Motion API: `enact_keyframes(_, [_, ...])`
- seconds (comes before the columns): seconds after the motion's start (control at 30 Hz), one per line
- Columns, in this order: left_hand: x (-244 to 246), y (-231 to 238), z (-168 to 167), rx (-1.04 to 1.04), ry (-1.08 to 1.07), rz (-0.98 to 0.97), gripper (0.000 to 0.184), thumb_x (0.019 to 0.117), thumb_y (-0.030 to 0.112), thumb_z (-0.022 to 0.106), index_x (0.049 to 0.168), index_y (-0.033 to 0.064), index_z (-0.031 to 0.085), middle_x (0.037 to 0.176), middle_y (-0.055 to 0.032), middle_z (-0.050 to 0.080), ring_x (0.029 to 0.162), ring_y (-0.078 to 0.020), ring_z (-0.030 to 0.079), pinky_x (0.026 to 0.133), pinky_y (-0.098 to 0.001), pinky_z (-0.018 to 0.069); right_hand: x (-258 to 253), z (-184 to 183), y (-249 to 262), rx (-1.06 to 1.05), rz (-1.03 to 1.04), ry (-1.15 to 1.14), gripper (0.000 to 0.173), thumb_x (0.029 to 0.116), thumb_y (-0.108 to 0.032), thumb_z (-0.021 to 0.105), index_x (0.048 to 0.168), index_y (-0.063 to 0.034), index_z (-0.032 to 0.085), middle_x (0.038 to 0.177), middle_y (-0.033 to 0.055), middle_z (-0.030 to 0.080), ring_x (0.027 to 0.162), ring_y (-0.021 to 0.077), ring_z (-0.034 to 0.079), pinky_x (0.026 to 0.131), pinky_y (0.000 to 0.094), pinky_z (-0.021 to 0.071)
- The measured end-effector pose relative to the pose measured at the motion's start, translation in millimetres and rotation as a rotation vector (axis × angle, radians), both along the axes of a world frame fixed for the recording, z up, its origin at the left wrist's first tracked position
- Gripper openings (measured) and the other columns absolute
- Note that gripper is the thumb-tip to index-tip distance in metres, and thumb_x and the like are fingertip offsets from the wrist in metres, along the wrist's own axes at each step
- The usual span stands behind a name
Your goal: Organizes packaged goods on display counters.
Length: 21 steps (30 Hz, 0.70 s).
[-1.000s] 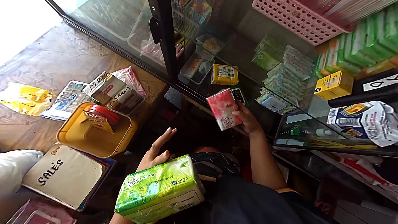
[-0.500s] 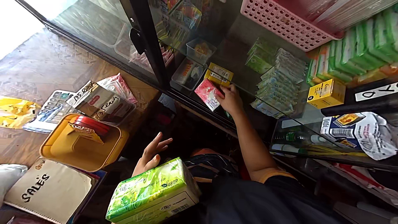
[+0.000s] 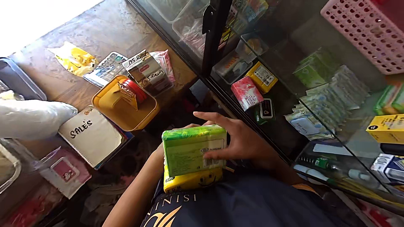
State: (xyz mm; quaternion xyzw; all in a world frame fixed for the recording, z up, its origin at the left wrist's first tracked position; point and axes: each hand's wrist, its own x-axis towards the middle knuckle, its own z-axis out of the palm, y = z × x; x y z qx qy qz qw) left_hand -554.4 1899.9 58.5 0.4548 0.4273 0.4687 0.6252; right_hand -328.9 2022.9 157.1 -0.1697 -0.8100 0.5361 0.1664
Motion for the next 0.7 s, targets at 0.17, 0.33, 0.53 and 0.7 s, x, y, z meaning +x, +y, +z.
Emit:
enact_keyframes(0.17, [-6,10,-11,0.504,0.576,-0.173,0.036,0.1059,0.036,0.048,0.119,0.0090,0.069,0.111,-0.0051,0.074,0.102,-0.0112,0.071,0.091,-0.0358,0.0584,35,-42,36,-0.592,-0.398,0.062,0.072,0.0919,-0.043,0.071,0.155,-0.0220,0.043,0.137,0.0061,0.062,0.107,0.0173,0.068,0.087,0.0390,0.0605])
enact_keyframes(0.33, [-11,8,-19,0.490,0.481,-0.178,0.036,0.1078,0.035,0.045,0.122,0.0114,0.067,0.117,-0.0024,0.073,0.104,-0.0099,0.071,0.091,-0.0309,0.0595,132,-94,96,0.145,-1.477,-0.166,0.072,0.0893,-0.032,0.078,0.150,-0.0099,0.048,0.138,0.0176,0.061,0.120,0.0268,0.063,0.099,0.0441,0.0552])
enact_keyframes(0.53, [-10,13,-21,0.525,0.465,-0.212,0.037,0.1084,0.037,0.043,0.123,0.0129,0.067,0.117,-0.0012,0.073,0.104,-0.0080,0.070,0.090,-0.0278,0.0591,181,-101,156,0.247,-1.643,-0.516,0.062,0.1041,-0.044,0.054,0.142,0.0047,0.052,0.130,0.0304,0.061,0.120,0.0430,0.060,0.104,0.0547,0.0473])
enact_keyframes(0.7, [-9,12,-21,0.526,0.482,-0.179,0.037,0.1080,0.038,0.044,0.123,0.0135,0.067,0.117,-0.0011,0.073,0.104,-0.0069,0.070,0.088,-0.0256,0.0592,221,-82,191,0.378,-1.452,-0.772,0.049,0.0931,0.000,0.060,0.142,-0.0022,0.056,0.147,0.0274,0.050,0.137,0.0434,0.049,0.112,0.0554,0.0415])
